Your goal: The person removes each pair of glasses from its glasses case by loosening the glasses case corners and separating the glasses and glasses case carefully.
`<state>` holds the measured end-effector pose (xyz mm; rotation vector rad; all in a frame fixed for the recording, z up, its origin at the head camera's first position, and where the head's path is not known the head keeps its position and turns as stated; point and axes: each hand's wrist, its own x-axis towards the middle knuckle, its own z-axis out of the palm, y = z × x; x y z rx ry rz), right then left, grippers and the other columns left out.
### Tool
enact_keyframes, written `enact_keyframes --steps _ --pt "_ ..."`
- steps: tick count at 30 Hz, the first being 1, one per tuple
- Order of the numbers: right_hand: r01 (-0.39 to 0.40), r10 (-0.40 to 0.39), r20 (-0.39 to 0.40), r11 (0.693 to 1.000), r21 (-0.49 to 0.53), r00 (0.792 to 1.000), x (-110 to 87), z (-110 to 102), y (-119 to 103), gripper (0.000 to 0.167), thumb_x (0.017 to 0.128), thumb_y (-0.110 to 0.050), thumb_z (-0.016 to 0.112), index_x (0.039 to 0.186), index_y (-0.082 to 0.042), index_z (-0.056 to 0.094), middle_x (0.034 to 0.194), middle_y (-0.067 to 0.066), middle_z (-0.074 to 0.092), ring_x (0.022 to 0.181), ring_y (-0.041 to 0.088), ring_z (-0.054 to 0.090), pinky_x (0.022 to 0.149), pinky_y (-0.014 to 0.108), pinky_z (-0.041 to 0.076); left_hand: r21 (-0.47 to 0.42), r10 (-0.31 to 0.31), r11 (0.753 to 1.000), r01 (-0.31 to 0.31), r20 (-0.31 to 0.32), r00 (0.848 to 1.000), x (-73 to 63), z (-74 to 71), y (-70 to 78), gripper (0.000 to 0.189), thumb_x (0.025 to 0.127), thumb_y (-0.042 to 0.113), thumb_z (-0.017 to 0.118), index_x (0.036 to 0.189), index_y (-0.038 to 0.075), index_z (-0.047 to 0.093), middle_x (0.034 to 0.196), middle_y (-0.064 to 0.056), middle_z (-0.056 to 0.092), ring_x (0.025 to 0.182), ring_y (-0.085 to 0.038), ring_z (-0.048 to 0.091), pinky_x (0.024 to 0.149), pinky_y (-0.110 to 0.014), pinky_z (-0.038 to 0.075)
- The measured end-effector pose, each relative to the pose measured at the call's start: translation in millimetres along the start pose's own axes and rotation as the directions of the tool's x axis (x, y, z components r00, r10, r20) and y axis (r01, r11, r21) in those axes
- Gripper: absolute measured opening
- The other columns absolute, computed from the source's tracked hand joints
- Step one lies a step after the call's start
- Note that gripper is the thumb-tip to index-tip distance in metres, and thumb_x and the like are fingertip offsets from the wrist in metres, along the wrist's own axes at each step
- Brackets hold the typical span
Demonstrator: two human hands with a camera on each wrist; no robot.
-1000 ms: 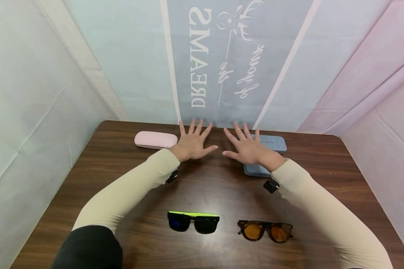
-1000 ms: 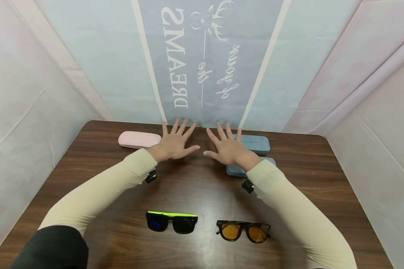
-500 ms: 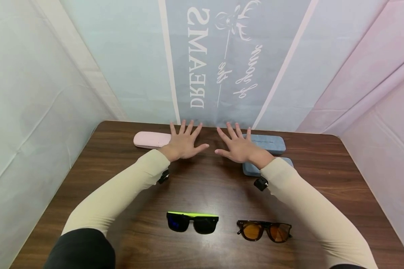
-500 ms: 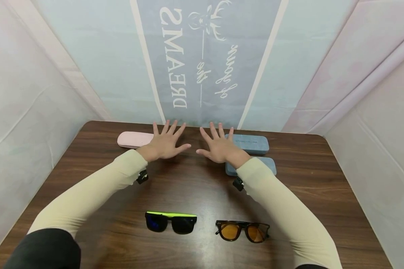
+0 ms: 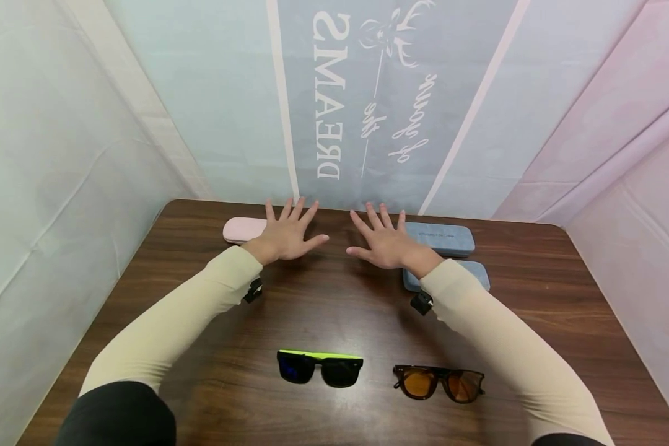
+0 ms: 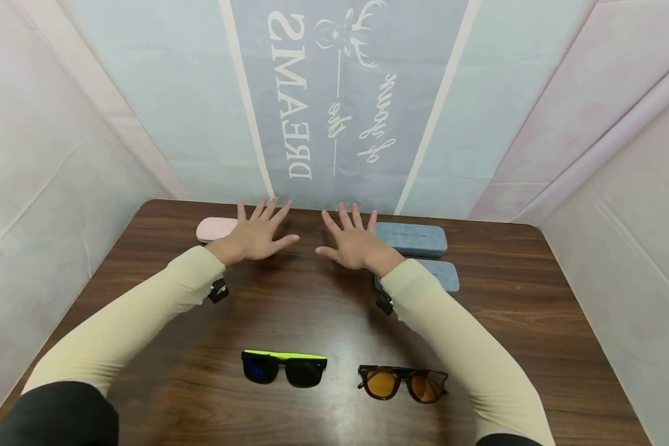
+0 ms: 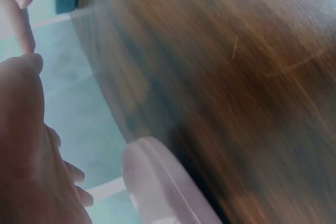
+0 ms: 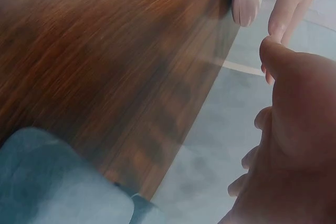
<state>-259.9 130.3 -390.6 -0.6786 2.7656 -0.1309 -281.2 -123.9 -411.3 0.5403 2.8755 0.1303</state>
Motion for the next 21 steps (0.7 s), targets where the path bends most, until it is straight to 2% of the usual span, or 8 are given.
enact_keyframes --steps 6,13,21 --pt "0.006 -0.006 -0.009 0.999 0.037 1.0 4.1 1 -5 0.084 0.104 -0.06 0.044 0.165 -0.022 0.0 0.168 0.019 -0.011 0.153 0.044 -0.011 0.112 0.073 -0.01 -0.035 -0.011 0.999 0.011 -0.006 1.0 -5.2 -2.8 -13.1 0.086 0.101 0.07 0.03 0.165 0.022 -0.003 0.17 -0.016 -0.004 0.155 -0.039 -0.006 0.109 -0.072 -0.018" --pt "0.008 -0.007 -0.008 0.999 0.035 1.0 10.0 2 -12 0.084 0.104 -0.06 0.042 0.165 -0.022 -0.001 0.168 0.019 -0.011 0.153 0.044 -0.01 0.113 0.073 -0.007 -0.043 -0.033 0.999 0.032 -0.028 0.999 -14.9 -3.4 -35.4 0.09 0.099 0.075 0.023 0.165 0.018 -0.001 0.17 -0.017 -0.001 0.154 -0.041 -0.002 0.111 -0.074 -0.011" --pt "0.032 -0.031 -0.013 0.999 0.042 0.999 15.4 4 -22 0.083 0.104 -0.061 0.042 0.165 -0.023 -0.001 0.169 0.018 -0.01 0.153 0.043 -0.011 0.113 0.072 -0.009 -0.076 -0.057 0.996 0.053 -0.051 0.997 -21.1 -2.1 -59.8 0.087 0.102 0.069 0.027 0.165 0.015 -0.001 0.169 -0.02 -0.002 0.154 -0.044 -0.002 0.109 -0.075 -0.014"
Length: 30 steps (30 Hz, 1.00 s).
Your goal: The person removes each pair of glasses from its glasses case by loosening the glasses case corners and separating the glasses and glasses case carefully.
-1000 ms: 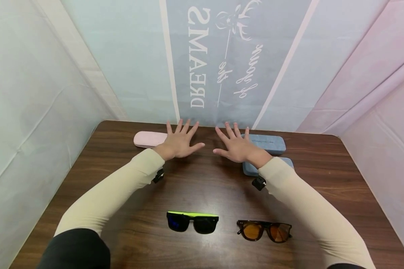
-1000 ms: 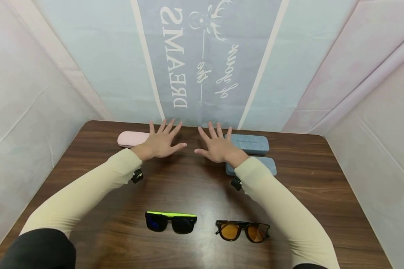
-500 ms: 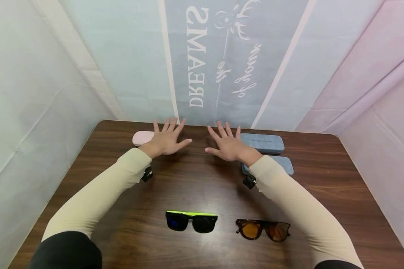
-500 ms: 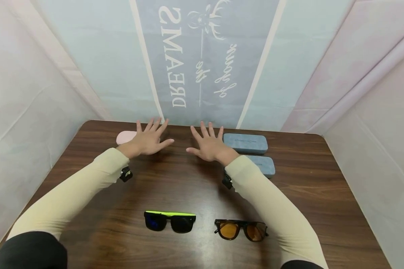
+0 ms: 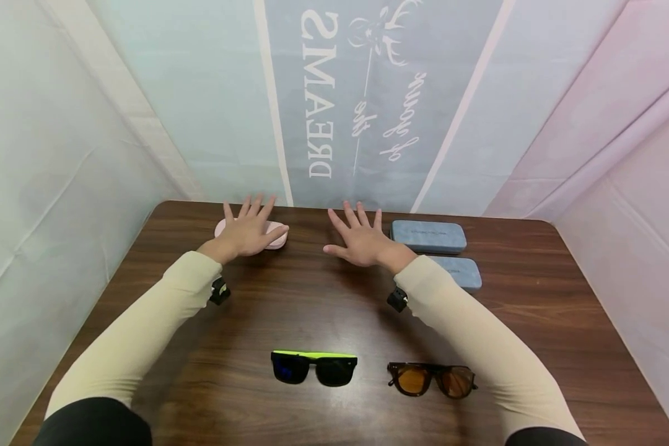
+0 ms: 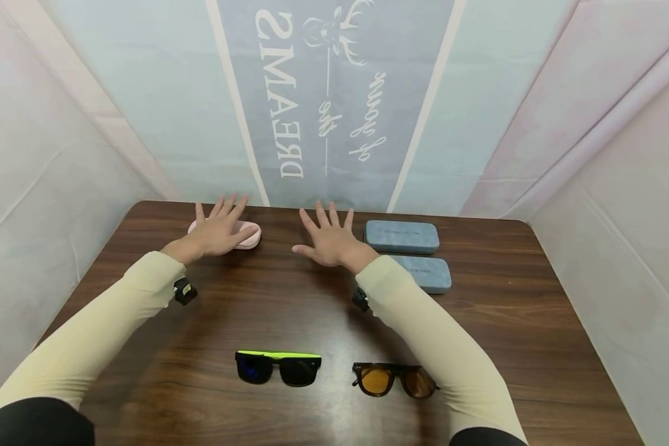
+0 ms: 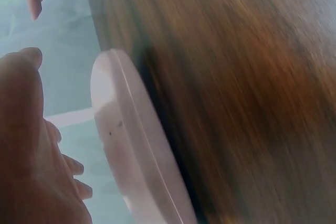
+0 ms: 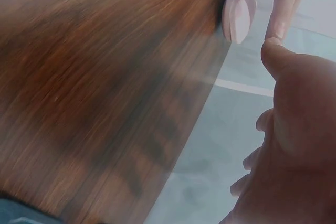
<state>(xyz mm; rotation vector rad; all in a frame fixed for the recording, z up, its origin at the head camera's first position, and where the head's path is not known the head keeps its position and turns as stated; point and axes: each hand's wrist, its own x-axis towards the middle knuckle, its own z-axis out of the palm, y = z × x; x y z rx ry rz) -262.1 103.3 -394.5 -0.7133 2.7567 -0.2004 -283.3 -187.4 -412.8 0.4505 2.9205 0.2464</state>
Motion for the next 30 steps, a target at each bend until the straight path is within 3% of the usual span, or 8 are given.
enact_keyframes --steps 7,17,30 --pt "0.004 -0.004 0.002 1.0 0.006 1.0 3.9 -1 -9 0.083 0.104 -0.06 0.042 0.164 -0.026 -0.003 0.169 0.017 -0.01 0.153 0.042 -0.012 0.113 0.072 -0.009 -0.009 -0.019 1.0 0.019 0.004 1.0 -8.0 -4.8 -15.8 0.088 0.102 0.07 0.027 0.164 0.014 -0.001 0.168 -0.023 -0.002 0.153 -0.046 -0.002 0.108 -0.076 -0.014" --pt "0.026 -0.026 0.005 1.0 0.017 1.0 14.1 4 -22 0.083 0.104 -0.06 0.042 0.165 -0.024 -0.001 0.169 0.017 -0.009 0.153 0.041 -0.011 0.113 0.071 -0.011 -0.09 -0.047 0.995 0.047 0.005 0.999 -20.7 -3.8 -37.7 0.091 0.101 0.071 0.027 0.164 0.014 -0.005 0.167 -0.024 -0.006 0.152 -0.047 -0.005 0.106 -0.075 -0.02" --pt "0.034 -0.035 0.006 0.997 0.075 0.999 29.2 8 -41 0.082 0.105 -0.06 0.041 0.165 -0.024 -0.001 0.17 0.016 -0.009 0.154 0.038 -0.011 0.115 0.068 -0.011 -0.165 -0.051 0.985 0.053 0.017 0.999 -36.4 -1.6 -62.9 0.091 0.103 0.067 0.033 0.164 0.011 -0.004 0.167 -0.026 -0.004 0.151 -0.05 -0.003 0.105 -0.078 -0.014"
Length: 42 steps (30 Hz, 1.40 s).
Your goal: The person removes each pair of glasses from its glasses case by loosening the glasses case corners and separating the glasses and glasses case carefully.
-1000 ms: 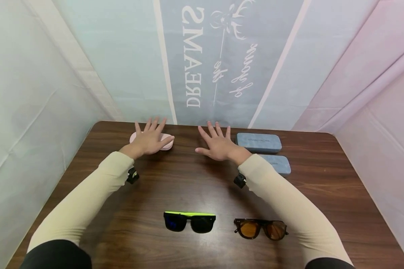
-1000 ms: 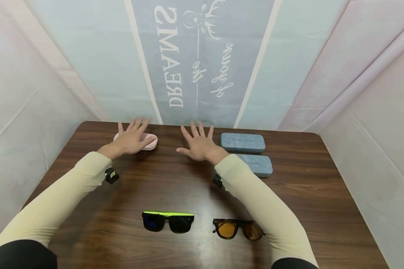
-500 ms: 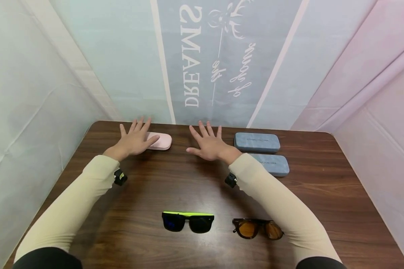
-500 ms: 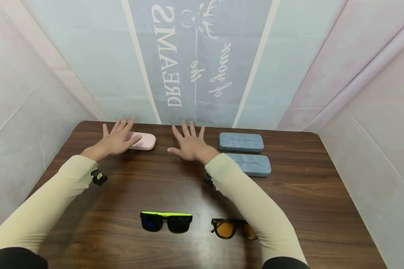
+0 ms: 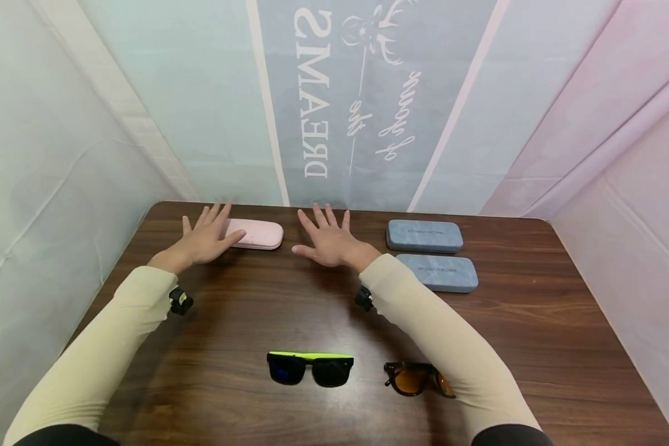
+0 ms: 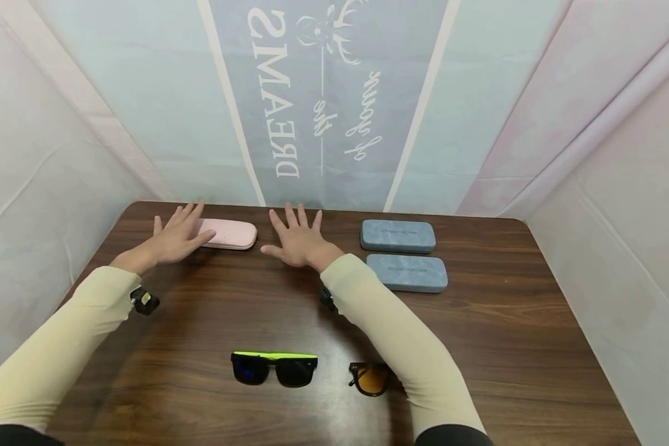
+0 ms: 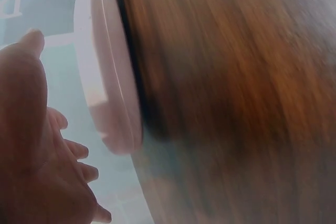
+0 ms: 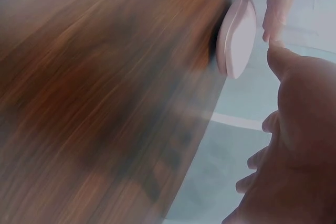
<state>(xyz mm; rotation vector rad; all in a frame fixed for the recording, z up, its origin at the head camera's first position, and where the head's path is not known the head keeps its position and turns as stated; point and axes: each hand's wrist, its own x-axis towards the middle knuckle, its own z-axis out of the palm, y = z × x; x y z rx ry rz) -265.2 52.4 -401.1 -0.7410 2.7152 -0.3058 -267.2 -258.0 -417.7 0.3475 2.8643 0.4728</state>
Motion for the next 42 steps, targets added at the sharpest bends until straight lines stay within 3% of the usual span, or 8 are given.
enact_keyframes --steps 13,20,29,35,42 --pt "0.039 -0.039 0.008 0.997 0.06 0.999 15.3 1 -21 0.082 0.105 -0.059 0.041 0.165 -0.022 -0.003 0.169 0.015 -0.009 0.155 0.037 -0.01 0.116 0.066 -0.01 -0.04 -0.019 0.999 0.02 0.01 1.0 -13.3 -0.2 -22.9 0.092 0.103 0.064 0.038 0.163 0.008 -0.004 0.166 -0.029 -0.004 0.151 -0.051 -0.003 0.106 -0.079 -0.011" --pt "0.059 -0.058 -0.012 0.997 0.058 0.998 28.2 -1 -36 0.083 0.105 -0.059 0.042 0.165 -0.019 0.001 0.17 0.017 -0.002 0.155 0.036 -0.003 0.119 0.063 -0.003 -0.046 -0.026 0.999 0.026 0.008 1.0 -16.0 1.5 -30.8 0.094 0.102 0.065 0.041 0.163 0.007 -0.002 0.166 -0.029 0.0 0.151 -0.05 -0.001 0.108 -0.078 -0.008" --pt "0.109 -0.104 -0.049 0.987 0.118 0.993 48.1 10 -46 0.084 0.106 -0.053 0.044 0.163 -0.007 0.002 0.17 0.017 0.005 0.156 0.026 0.007 0.123 0.034 0.016 -0.12 0.116 0.985 -0.123 -0.062 0.991 -11.3 4.3 -31.9 0.095 0.1 0.05 0.061 0.161 -0.001 0.01 0.165 -0.029 0.012 0.151 -0.046 0.015 0.116 -0.064 0.02" --pt "0.117 -0.113 -0.034 0.983 0.138 0.993 54.6 21 -54 0.083 0.106 -0.048 0.05 0.164 -0.009 0.005 0.169 0.018 0.008 0.155 0.029 0.012 0.122 0.036 0.02 -0.117 0.118 0.986 -0.12 -0.027 0.993 -9.5 6.9 -32.1 0.094 0.1 0.043 0.065 0.16 -0.004 0.011 0.165 -0.03 0.01 0.151 -0.048 0.013 0.117 -0.064 0.02" --pt "0.118 -0.119 0.001 0.987 0.111 0.993 53.6 28 -60 0.085 0.104 -0.045 0.054 0.164 -0.009 0.005 0.169 0.018 0.007 0.155 0.033 0.009 0.123 0.038 0.02 -0.103 0.14 0.984 -0.144 -0.047 0.989 -7.3 11.6 -32.1 0.087 0.099 0.032 0.069 0.158 -0.008 0.018 0.162 -0.032 0.017 0.149 -0.048 0.018 0.117 -0.062 0.021"
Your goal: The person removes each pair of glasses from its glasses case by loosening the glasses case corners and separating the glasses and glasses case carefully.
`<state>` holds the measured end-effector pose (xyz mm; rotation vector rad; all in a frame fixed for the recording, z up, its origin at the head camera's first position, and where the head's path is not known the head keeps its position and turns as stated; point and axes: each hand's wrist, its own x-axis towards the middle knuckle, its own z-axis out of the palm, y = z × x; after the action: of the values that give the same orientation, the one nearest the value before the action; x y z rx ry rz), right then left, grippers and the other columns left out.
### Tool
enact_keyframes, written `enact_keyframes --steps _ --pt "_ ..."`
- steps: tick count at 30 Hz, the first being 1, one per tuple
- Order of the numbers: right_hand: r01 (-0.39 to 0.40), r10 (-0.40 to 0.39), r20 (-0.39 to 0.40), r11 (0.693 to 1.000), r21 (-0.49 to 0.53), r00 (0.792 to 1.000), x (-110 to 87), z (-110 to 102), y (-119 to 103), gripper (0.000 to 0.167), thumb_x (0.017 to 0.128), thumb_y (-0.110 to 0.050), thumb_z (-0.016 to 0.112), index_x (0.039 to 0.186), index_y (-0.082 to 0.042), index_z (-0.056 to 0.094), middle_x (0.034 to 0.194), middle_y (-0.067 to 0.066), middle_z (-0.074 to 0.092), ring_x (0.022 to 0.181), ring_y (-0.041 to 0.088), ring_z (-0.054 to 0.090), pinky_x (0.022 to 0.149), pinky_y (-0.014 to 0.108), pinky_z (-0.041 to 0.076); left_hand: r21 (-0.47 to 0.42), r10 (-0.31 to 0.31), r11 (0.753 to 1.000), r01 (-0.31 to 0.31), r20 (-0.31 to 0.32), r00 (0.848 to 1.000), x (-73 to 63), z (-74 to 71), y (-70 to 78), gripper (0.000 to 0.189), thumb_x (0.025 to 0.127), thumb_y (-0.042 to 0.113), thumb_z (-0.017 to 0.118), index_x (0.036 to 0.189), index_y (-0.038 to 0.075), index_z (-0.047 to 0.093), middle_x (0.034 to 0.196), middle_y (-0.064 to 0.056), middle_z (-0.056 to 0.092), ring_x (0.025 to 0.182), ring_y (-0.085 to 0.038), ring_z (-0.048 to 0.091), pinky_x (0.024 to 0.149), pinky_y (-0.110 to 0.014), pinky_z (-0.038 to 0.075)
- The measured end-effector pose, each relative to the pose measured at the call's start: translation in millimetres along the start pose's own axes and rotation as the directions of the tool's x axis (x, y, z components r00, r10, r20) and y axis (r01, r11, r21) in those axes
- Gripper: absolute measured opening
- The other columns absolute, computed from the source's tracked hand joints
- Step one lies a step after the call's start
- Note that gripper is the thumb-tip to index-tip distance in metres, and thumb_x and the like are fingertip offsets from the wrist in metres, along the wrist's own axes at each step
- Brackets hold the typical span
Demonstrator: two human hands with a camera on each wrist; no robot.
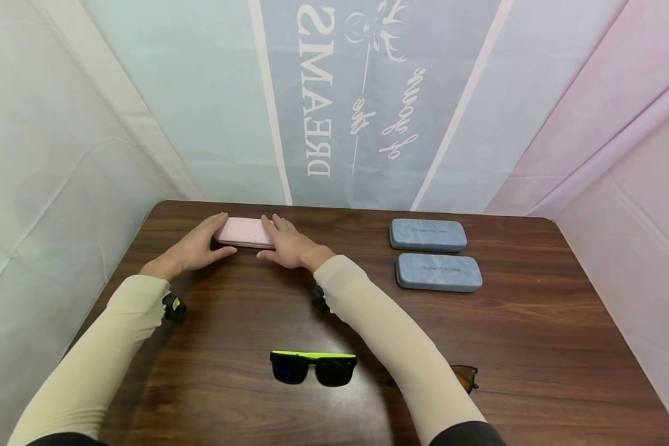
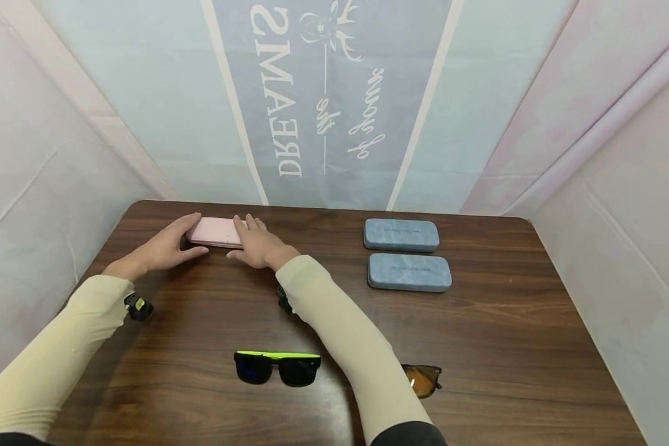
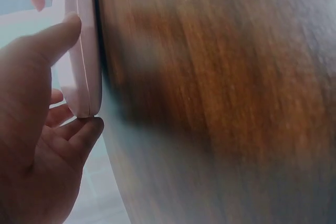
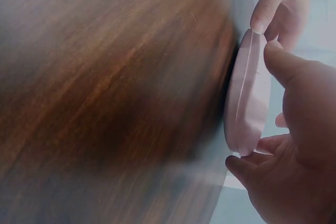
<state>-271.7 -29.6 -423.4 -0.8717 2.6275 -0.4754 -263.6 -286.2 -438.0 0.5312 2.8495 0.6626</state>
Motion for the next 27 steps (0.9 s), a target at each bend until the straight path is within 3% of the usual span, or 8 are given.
enact_keyframes --steps 6,12,20,27 --pt "-0.017 0.017 -0.005 1.0 -0.001 1.0 1.2 5 1 0.087 0.102 -0.043 0.06 0.164 -0.008 0.01 0.17 0.014 0.008 0.155 0.029 0.012 0.121 0.037 0.024 0.001 -0.008 1.0 0.008 -0.014 1.0 1.8 0.5 -1.2 0.088 0.097 0.024 0.073 0.158 -0.009 0.019 0.158 -0.034 0.022 0.146 -0.049 0.024 0.115 -0.062 0.024" --pt "-0.014 0.013 -0.056 1.0 -0.017 0.998 1.4 5 2 0.084 0.099 -0.041 0.066 0.161 -0.008 0.02 0.166 0.013 0.021 0.151 0.028 0.025 0.118 0.036 0.029 0.007 -0.004 1.0 0.004 -0.032 0.999 3.5 2.7 -4.2 0.084 0.094 0.019 0.076 0.156 -0.009 0.025 0.15 -0.034 0.031 0.137 -0.048 0.036 0.111 -0.061 0.032" --pt "0.0 -0.006 -0.126 0.999 -0.043 0.992 2.5 10 8 0.056 0.099 -0.028 0.069 0.142 -0.011 0.038 0.138 0.011 0.051 0.122 0.022 0.055 0.1 0.032 0.046 0.006 0.016 1.0 -0.016 -0.057 0.998 2.3 5.3 -0.4 0.073 0.092 0.016 0.078 0.148 -0.01 0.039 0.144 -0.031 0.04 0.134 -0.046 0.042 0.111 -0.059 0.033" --pt "0.015 -0.023 -0.14 0.998 -0.062 0.99 1.9 11 12 0.05 0.098 -0.025 0.07 0.136 -0.011 0.042 0.129 0.01 0.055 0.112 0.021 0.057 0.094 0.031 0.047 -0.017 0.019 1.0 -0.02 -0.05 0.999 1.4 8.5 0.5 0.073 0.092 0.017 0.079 0.148 -0.01 0.04 0.145 -0.032 0.043 0.134 -0.046 0.043 0.11 -0.059 0.034"
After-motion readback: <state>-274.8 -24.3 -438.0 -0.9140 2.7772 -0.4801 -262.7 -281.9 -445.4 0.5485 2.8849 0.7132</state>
